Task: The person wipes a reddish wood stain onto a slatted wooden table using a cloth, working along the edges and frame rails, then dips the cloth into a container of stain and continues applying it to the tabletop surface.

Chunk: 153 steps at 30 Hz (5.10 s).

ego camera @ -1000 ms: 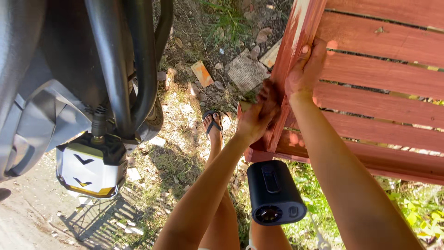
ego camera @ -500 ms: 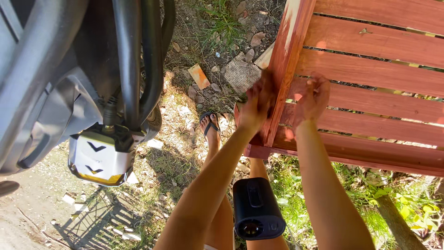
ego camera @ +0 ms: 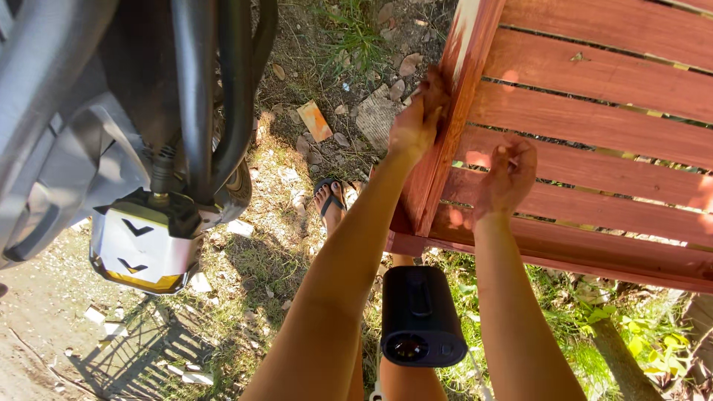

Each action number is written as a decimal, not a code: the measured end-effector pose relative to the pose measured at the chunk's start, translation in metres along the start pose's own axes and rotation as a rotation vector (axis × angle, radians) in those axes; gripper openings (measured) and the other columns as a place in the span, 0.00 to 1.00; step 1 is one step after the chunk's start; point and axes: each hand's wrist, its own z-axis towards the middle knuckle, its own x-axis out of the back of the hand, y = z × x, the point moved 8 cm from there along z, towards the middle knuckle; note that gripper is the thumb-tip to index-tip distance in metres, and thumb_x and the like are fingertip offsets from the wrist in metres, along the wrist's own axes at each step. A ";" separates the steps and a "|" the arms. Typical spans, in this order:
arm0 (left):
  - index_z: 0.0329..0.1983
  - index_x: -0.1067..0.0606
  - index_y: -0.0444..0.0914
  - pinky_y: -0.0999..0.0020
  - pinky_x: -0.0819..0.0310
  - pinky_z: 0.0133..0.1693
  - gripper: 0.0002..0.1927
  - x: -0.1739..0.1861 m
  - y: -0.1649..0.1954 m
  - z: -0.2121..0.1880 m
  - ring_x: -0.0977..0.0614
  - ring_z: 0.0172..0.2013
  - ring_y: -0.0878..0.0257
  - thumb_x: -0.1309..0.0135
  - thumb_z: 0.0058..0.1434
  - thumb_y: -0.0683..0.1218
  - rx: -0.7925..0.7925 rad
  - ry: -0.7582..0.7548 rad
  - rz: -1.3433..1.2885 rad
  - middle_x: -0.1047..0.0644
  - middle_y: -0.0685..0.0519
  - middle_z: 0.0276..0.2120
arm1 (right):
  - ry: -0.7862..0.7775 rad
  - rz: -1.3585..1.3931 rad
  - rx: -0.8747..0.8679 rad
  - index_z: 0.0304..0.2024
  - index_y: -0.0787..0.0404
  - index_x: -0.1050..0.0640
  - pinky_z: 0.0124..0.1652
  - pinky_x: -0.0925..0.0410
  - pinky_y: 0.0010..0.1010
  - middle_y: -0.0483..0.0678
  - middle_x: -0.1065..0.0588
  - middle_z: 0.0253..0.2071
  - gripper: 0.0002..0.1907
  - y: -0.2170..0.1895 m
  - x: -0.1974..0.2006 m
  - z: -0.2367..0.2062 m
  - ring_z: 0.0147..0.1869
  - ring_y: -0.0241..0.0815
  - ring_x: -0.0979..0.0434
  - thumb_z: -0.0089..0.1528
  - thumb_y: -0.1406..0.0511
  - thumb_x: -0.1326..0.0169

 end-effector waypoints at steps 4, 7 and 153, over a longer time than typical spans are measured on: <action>0.74 0.46 0.38 0.47 0.24 0.50 0.37 -0.008 -0.014 -0.016 0.19 0.48 0.35 0.56 0.67 0.59 -0.069 -0.011 0.000 0.24 0.32 0.51 | -0.016 0.163 0.021 0.52 0.62 0.25 0.43 0.37 0.23 0.41 0.32 0.41 0.11 -0.012 -0.017 0.002 0.42 0.31 0.36 0.69 0.76 0.49; 0.70 0.39 0.35 0.49 0.27 0.55 0.32 -0.015 -0.041 -0.063 0.22 0.53 0.36 0.54 0.69 0.57 -0.155 -0.023 -0.020 0.27 0.31 0.58 | 0.014 0.076 -0.050 0.50 0.61 0.24 0.41 0.34 0.23 0.40 0.31 0.38 0.13 -0.016 -0.027 -0.004 0.40 0.32 0.33 0.65 0.77 0.50; 0.56 0.25 0.38 0.64 0.23 0.43 0.21 0.002 0.031 -0.026 0.18 0.40 0.58 0.40 0.60 0.48 -0.179 0.144 -0.345 0.20 0.48 0.41 | -0.825 -1.719 0.100 0.78 0.46 0.62 0.68 0.65 0.75 0.42 0.73 0.80 0.49 -0.039 -0.113 0.130 0.83 0.48 0.70 0.66 0.49 0.47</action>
